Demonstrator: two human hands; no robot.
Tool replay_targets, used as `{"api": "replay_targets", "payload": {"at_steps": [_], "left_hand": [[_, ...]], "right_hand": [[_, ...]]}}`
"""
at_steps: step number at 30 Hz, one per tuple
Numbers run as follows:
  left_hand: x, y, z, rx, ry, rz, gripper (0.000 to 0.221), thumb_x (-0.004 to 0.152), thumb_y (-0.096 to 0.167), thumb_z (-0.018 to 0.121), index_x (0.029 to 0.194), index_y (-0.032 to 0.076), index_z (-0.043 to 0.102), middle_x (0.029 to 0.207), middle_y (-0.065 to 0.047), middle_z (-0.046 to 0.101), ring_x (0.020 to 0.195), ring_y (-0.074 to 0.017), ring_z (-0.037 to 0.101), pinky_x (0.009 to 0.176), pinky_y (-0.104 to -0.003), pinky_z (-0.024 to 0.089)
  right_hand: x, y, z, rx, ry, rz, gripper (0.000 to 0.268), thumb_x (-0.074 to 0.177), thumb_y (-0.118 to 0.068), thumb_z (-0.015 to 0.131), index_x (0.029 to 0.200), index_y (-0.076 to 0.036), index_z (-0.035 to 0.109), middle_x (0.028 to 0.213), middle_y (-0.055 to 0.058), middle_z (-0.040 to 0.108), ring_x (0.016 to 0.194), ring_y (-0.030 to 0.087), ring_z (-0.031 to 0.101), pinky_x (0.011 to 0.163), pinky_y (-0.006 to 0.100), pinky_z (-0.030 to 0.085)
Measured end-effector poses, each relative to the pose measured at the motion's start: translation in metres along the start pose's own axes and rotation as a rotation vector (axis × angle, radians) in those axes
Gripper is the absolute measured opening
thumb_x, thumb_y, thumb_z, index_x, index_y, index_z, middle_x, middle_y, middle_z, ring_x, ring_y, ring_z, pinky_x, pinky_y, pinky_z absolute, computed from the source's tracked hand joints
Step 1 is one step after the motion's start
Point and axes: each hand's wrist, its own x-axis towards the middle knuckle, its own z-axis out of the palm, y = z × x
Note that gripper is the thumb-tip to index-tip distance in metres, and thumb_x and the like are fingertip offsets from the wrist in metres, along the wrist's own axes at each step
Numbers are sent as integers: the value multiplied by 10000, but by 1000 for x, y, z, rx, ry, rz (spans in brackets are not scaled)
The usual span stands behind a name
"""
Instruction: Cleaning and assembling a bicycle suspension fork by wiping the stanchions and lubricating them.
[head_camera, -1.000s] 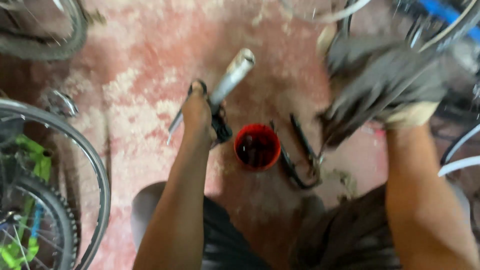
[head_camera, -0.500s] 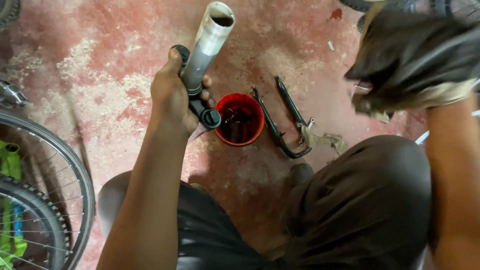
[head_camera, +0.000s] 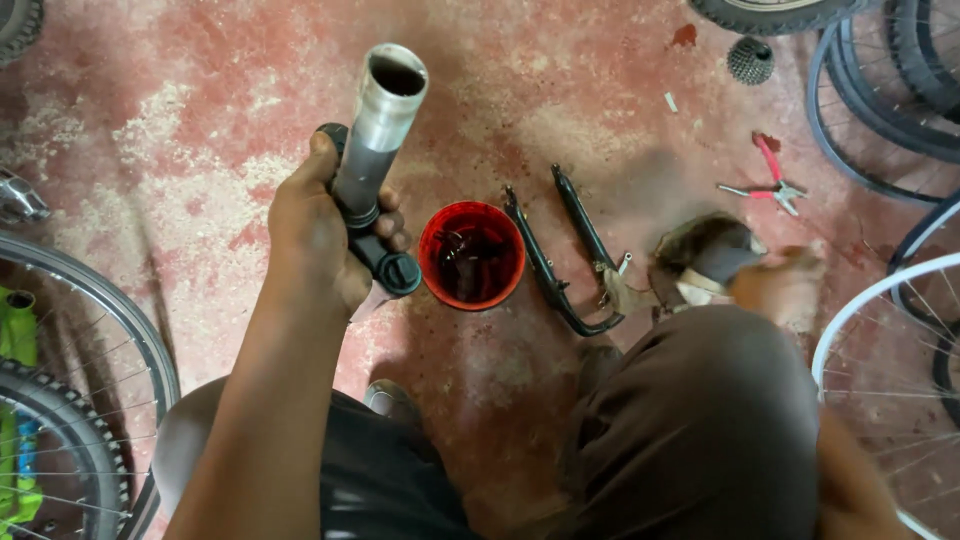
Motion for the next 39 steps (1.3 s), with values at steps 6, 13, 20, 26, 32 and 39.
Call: {"api": "replay_targets", "payload": {"at_steps": [6, 13, 20, 26, 32, 39], "left_hand": [[0, -10, -4, -11, -2, -11, 441, 995, 433, 388, 1170, 58, 541, 656, -72, 548, 439, -122, 461, 385, -265, 346], [8, -13, 1, 149, 214, 17, 451, 830, 539, 584, 898, 93, 593, 694, -168, 610, 485, -268, 557, 412, -378, 468], [15, -26, 0, 338, 111, 428, 436, 946, 419, 433, 856, 37, 622, 743, -62, 571, 660, -156, 521, 608, -300, 467], [-11, -18, -1, 629, 116, 958, 507, 983, 403, 373, 790, -11, 593, 641, -102, 603, 557, -229, 564, 557, -374, 495], [-47, 7, -6, 789, 79, 1167, 461, 1012, 311, 347, 841, -39, 594, 561, -157, 593, 437, -315, 566, 479, -458, 458], [-66, -1, -5, 796, -233, 1100, 529, 1007, 366, 294, 794, 48, 660, 680, -91, 701, 572, -291, 652, 605, -385, 515]], "right_hand": [[-108, -47, 44, 179, -1037, -181, 848, 602, -609, 821, 1223, -72, 608, 1144, 193, 580, 992, 395, 574, 871, 501, 482], [-81, -50, 60, -272, -1244, -204, 448, 781, -588, 678, 1015, -222, 786, 980, 52, 790, 1040, 259, 729, 861, 409, 580], [58, -108, -14, 240, -939, -340, 431, 981, -362, 476, 1098, -35, 733, 994, 177, 734, 856, 333, 658, 784, 433, 495], [163, -250, -257, 1342, -1111, -89, 246, 974, 6, 491, 1213, -11, 548, 1251, 117, 610, 1036, 144, 576, 966, 233, 435], [165, -361, -375, 1173, -787, -338, 188, 984, -44, 512, 1097, -186, 562, 937, -66, 577, 568, -2, 434, 447, 148, 277], [14, -436, -394, 556, -630, -842, 251, 952, -369, 609, 991, -121, 608, 829, 148, 656, 899, 390, 675, 751, 479, 518]]}}
